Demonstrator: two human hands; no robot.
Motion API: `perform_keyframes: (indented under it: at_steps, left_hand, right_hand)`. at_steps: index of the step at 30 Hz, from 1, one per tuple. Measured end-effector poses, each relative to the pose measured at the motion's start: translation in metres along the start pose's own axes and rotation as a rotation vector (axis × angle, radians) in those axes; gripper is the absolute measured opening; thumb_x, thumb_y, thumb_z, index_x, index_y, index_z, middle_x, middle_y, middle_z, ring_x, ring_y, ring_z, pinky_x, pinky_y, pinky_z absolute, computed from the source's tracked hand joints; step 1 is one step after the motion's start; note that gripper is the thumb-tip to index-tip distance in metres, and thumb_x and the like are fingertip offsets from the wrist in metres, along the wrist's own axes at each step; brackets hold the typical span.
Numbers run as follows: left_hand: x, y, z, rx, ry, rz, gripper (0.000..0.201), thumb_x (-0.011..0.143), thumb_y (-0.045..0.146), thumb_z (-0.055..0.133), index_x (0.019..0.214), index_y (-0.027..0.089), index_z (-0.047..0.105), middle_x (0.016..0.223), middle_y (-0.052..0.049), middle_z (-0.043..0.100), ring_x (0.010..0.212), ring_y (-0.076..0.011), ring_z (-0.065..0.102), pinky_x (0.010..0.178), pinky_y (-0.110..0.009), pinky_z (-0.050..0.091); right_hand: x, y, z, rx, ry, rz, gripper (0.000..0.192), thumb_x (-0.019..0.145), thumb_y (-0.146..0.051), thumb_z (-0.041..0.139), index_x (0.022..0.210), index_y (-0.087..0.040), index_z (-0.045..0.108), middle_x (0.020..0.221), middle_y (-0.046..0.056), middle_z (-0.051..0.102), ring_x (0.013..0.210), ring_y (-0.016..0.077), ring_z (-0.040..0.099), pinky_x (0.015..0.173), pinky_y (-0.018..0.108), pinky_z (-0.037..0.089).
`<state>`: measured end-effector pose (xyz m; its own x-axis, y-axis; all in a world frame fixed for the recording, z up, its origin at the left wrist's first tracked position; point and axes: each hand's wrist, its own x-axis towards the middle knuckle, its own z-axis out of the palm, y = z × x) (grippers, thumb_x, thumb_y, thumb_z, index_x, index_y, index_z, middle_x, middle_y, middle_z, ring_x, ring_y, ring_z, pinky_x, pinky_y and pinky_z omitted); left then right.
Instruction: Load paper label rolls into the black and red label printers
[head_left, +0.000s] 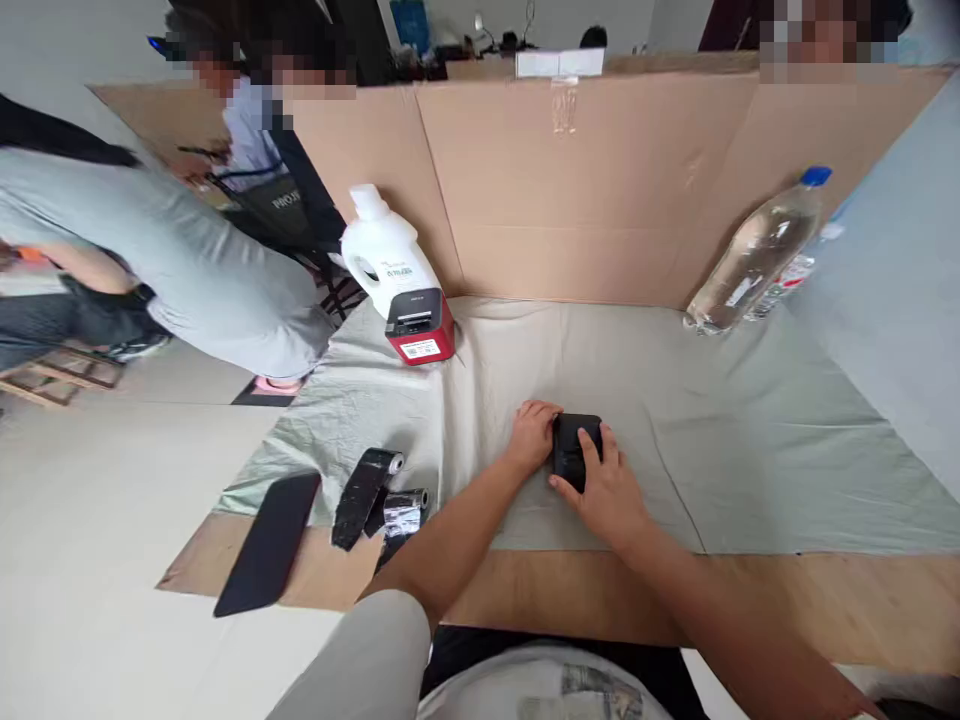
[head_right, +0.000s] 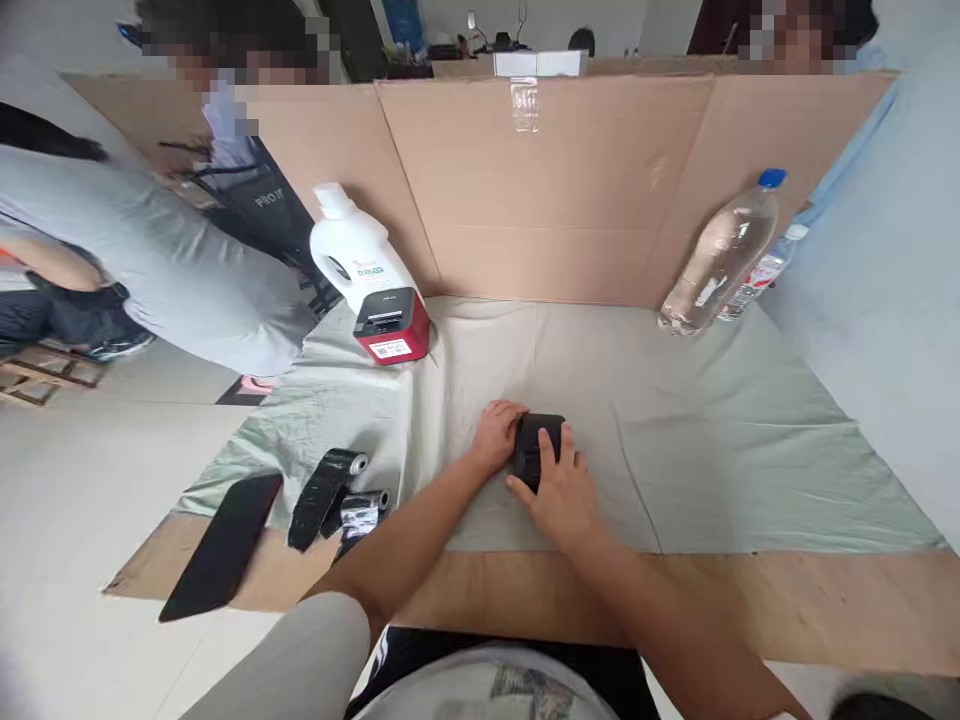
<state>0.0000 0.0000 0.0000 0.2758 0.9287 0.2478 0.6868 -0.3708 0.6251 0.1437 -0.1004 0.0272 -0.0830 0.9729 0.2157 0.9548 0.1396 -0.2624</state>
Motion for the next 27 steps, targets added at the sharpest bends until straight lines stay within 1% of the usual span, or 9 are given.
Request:
perform_keyframes:
  at_steps: [3,6,8,11,14,17,19,23,27]
  left_hand:
    - [0.004,0.000,-0.002,-0.059,0.011,-0.026,0.031,0.084,0.003,0.047,0.100,0.014,0.071,0.108,-0.010,0.071,0.108,-0.0224,0.058,0.101,-0.040,0.043]
    - [0.007,0.001,-0.009,-0.230,-0.076,-0.151,0.038,0.081,0.003,0.045,0.109,0.015,0.069,0.107,-0.008,0.070,0.097,-0.0184,0.062,0.095,-0.034,0.047]
    - [0.009,0.000,-0.016,-0.411,-0.264,-0.276,0.050,0.081,0.003,0.044,0.125,0.016,0.061,0.095,-0.006,0.070,0.076,-0.0139,0.063,0.078,-0.029,0.051]
    - [0.009,-0.004,-0.029,-0.667,-0.599,-0.383,0.069,0.080,0.007,0.046,0.147,0.020,0.039,0.066,0.002,0.062,0.051,-0.0094,0.054,0.056,-0.022,0.043]
    - [0.008,-0.010,-0.036,-0.820,-0.719,-0.391,0.080,0.078,0.010,0.052,0.153,0.022,0.026,0.061,0.005,0.058,0.051,-0.0091,0.055,0.051,-0.019,0.037]
    - [0.008,-0.014,-0.036,-0.936,-0.744,-0.410,0.083,0.076,0.011,0.057,0.152,0.023,0.028,0.073,0.001,0.062,0.053,-0.0081,0.056,0.052,-0.018,0.039]
    - [0.009,-0.015,-0.034,-0.996,-0.735,-0.422,0.082,0.073,0.011,0.060,0.149,0.025,0.033,0.096,-0.005,0.066,0.056,-0.0071,0.058,0.053,-0.019,0.043]
    - [0.010,-0.013,-0.033,-1.020,-0.699,-0.440,0.079,0.068,0.007,0.058,0.143,0.029,0.043,0.145,-0.013,0.043,0.056,-0.0030,0.059,0.048,-0.018,0.043]
    - [0.010,-0.007,-0.032,-0.961,-0.664,-0.462,0.083,0.063,0.002,0.052,0.141,0.030,0.045,0.154,-0.011,0.034,0.052,0.0000,0.056,0.043,-0.016,0.040]
  right_hand:
    - [-0.004,0.003,-0.001,0.054,0.038,-0.022,0.064,0.090,-0.061,0.045,0.133,-0.015,0.054,0.147,0.024,0.039,0.106,0.0384,0.059,0.084,0.054,0.050]
    - [0.003,0.015,0.003,0.195,0.094,0.006,0.046,0.095,-0.052,0.039,0.114,-0.018,0.063,0.139,0.020,0.048,0.113,0.0355,0.057,0.091,0.055,0.048]
    - [0.011,0.025,0.009,0.328,0.121,0.048,0.042,0.093,-0.051,0.042,0.111,-0.018,0.061,0.133,0.019,0.052,0.119,0.0341,0.054,0.094,0.054,0.048]
    - [0.019,0.038,0.023,0.496,0.118,0.052,0.051,0.088,-0.053,0.051,0.126,-0.018,0.051,0.133,0.018,0.052,0.125,0.0328,0.049,0.099,0.054,0.046]
    - [0.018,0.042,0.036,0.564,0.124,0.026,0.057,0.088,-0.049,0.052,0.136,-0.021,0.043,0.137,0.016,0.050,0.129,0.0318,0.046,0.105,0.057,0.041]
    - [0.013,0.041,0.045,0.612,0.172,0.069,0.063,0.088,-0.049,0.052,0.142,-0.021,0.038,0.137,0.016,0.051,0.125,0.0315,0.048,0.103,0.057,0.042]
    - [0.010,0.040,0.050,0.625,0.212,0.091,0.065,0.089,-0.049,0.050,0.145,-0.020,0.033,0.137,0.016,0.050,0.124,0.0313,0.049,0.103,0.057,0.042]
    - [0.009,0.038,0.058,0.600,0.243,0.071,0.067,0.092,-0.049,0.044,0.149,-0.020,0.025,0.144,0.017,0.044,0.128,0.0319,0.044,0.105,0.059,0.039]
    - [0.008,0.038,0.061,0.603,0.228,0.065,0.068,0.093,-0.049,0.042,0.150,-0.020,0.022,0.147,0.017,0.039,0.131,0.0323,0.041,0.108,0.061,0.036]
